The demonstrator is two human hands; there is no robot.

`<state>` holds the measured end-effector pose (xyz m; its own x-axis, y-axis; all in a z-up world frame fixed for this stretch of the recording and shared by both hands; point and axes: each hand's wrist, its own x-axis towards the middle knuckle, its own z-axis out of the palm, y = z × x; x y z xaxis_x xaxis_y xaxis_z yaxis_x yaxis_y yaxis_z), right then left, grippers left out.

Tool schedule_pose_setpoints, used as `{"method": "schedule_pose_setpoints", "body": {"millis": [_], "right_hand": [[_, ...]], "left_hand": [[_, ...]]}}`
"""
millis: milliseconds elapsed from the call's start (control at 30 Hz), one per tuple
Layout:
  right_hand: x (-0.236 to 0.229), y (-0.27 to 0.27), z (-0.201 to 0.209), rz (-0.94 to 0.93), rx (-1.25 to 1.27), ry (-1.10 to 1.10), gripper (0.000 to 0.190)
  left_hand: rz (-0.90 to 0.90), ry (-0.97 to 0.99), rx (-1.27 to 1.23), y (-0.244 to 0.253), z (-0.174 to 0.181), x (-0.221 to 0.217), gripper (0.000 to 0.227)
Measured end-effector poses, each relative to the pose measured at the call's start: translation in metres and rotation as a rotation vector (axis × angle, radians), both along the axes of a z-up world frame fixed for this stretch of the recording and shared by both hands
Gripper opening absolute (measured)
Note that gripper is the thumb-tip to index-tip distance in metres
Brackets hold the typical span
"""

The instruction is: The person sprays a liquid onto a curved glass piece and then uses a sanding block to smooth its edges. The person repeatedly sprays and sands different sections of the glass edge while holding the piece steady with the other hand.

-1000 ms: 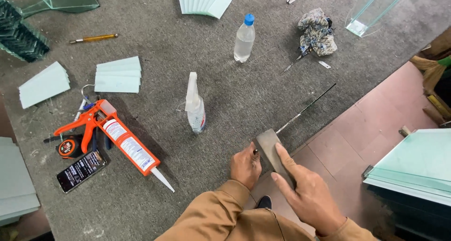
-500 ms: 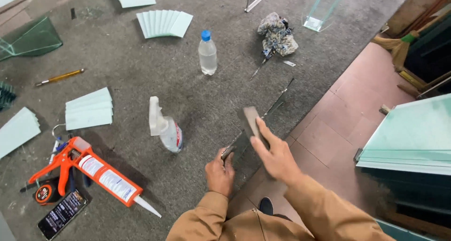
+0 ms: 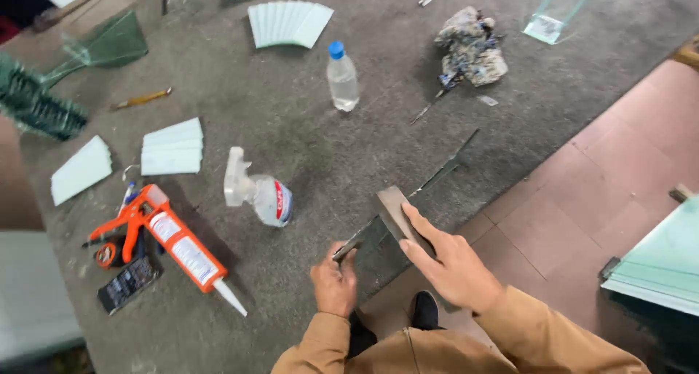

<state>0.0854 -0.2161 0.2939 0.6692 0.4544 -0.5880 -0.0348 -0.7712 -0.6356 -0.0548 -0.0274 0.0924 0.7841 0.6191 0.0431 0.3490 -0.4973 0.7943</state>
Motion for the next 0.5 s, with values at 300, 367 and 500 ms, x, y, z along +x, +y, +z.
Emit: {"method": "schedule_pose_setpoints", "body": {"millis": [300,367,500], "right_hand": [[-0.052,0.006,-0.018,0.470,-0.168,-0.515,0.079],[-0.040,0.028,-0.005,0.438,-0.118,-0.511,0.075],[-0.065,0.035,0.025,0.393,-0.172,-0.485,0.074]], "left_hand": [[0.075,-0.122,-0.002,-0.023,-0.022,0.001,0.025],[0.087,-0.157,0.016,-0.012,-0.017,0.009,0.010],[0.082,-0.145,0.005,-0.014,-0.014,0.009,0.012]]}}
